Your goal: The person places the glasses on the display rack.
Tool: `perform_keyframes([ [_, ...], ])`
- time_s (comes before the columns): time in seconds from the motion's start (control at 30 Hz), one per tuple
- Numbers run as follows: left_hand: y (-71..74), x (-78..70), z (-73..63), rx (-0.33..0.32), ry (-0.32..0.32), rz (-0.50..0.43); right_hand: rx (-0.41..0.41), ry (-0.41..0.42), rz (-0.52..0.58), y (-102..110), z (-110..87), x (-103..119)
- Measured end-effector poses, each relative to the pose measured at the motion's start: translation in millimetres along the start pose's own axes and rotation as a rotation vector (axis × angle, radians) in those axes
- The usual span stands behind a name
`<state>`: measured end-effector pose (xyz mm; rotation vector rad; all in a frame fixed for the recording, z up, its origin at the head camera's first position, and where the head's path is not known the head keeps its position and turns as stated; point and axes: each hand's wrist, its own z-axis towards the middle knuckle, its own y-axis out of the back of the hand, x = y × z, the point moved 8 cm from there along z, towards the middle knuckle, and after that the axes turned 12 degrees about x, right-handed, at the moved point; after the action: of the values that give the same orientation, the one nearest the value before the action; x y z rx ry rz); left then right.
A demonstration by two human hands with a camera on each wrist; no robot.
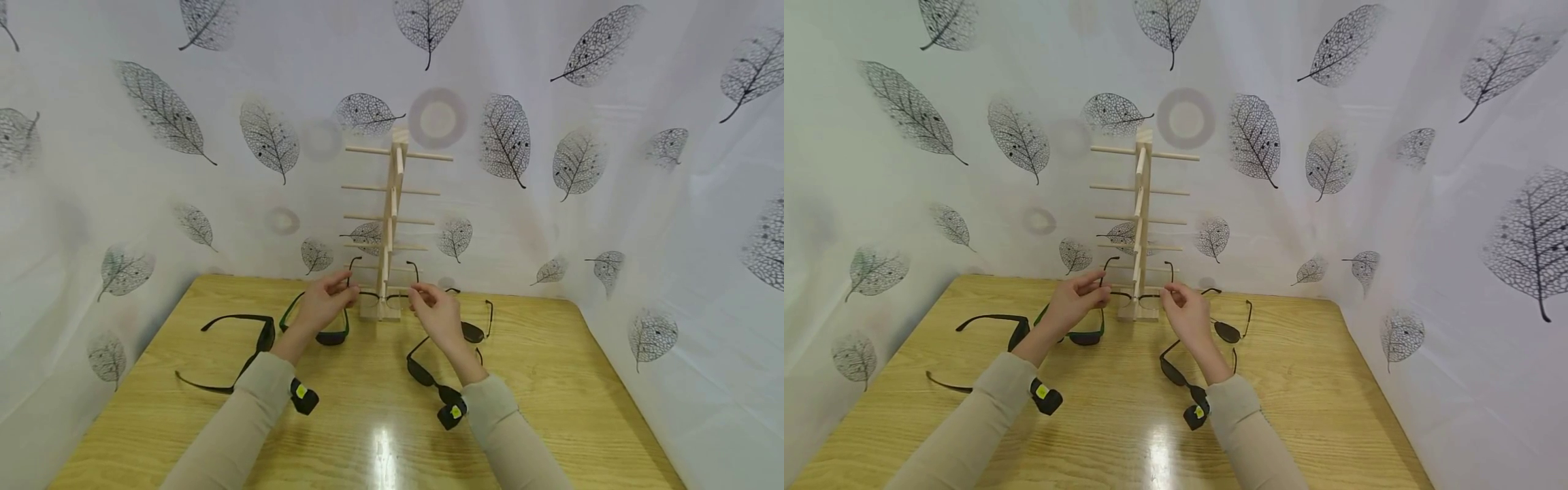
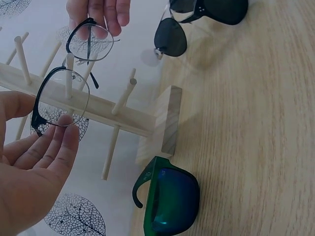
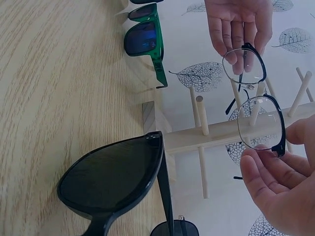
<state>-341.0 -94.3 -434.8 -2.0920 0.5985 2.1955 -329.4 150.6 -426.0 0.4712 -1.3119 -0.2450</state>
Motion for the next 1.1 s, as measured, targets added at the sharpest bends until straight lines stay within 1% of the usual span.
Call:
perform_keyframes([
  [0.43, 0.3, 1.2, 1.3, 0.006, 0.014, -0.008, 0.008, -0.008, 0.026, -1.6, 0.5, -2.5],
  [0.57, -0.7, 0.7, 1.8, 0.013, 0.006, -0.007, 0.007, -0.020, 0.031, -2.0, 0.9, -3.9],
  [0.87, -0.8, -1.2, -0.6, 0.008, 0.000, 0.010, 0.006, -0.022, 0.039, -2.9, 1.2, -4.2],
  [1.1, -0.6, -3.3, -1.0, -0.004, 0.001, 0.050, 0.005, -0.009, 0.021, -2.2, 1.1, -2.7],
])
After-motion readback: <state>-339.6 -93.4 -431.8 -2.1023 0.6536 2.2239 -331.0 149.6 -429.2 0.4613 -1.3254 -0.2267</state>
